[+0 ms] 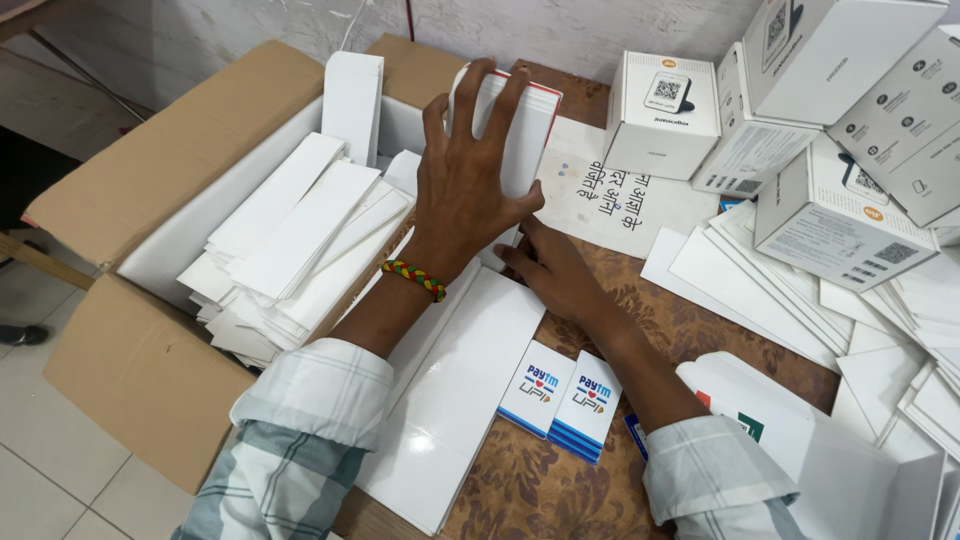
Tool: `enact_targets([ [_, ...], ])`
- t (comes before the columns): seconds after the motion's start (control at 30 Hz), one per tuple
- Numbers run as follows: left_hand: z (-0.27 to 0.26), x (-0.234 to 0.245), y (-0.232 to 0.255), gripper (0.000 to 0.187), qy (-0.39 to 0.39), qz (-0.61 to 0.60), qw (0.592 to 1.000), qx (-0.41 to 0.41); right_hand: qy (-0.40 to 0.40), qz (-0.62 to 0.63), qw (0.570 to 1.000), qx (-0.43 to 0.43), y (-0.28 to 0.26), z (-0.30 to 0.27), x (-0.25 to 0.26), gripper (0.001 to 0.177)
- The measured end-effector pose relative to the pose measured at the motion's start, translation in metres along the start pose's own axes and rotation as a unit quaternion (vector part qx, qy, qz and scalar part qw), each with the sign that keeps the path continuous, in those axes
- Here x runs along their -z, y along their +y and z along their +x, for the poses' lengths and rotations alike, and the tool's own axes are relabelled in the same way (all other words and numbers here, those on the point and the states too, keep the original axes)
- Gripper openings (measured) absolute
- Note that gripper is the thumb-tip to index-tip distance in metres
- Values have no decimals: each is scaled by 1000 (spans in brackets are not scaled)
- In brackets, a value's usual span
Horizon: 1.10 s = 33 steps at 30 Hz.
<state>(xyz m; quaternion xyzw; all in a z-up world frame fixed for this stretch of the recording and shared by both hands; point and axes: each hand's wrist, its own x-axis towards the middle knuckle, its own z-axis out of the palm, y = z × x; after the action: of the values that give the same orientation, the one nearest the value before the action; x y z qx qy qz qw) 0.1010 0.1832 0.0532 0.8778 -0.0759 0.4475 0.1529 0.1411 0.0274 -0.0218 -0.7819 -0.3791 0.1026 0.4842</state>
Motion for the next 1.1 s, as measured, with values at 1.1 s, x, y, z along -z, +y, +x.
enact_targets([
  [1.1,-26,-26,0,132,-74,-171,962,200,78,24,996,-46,2,-2,9,19],
])
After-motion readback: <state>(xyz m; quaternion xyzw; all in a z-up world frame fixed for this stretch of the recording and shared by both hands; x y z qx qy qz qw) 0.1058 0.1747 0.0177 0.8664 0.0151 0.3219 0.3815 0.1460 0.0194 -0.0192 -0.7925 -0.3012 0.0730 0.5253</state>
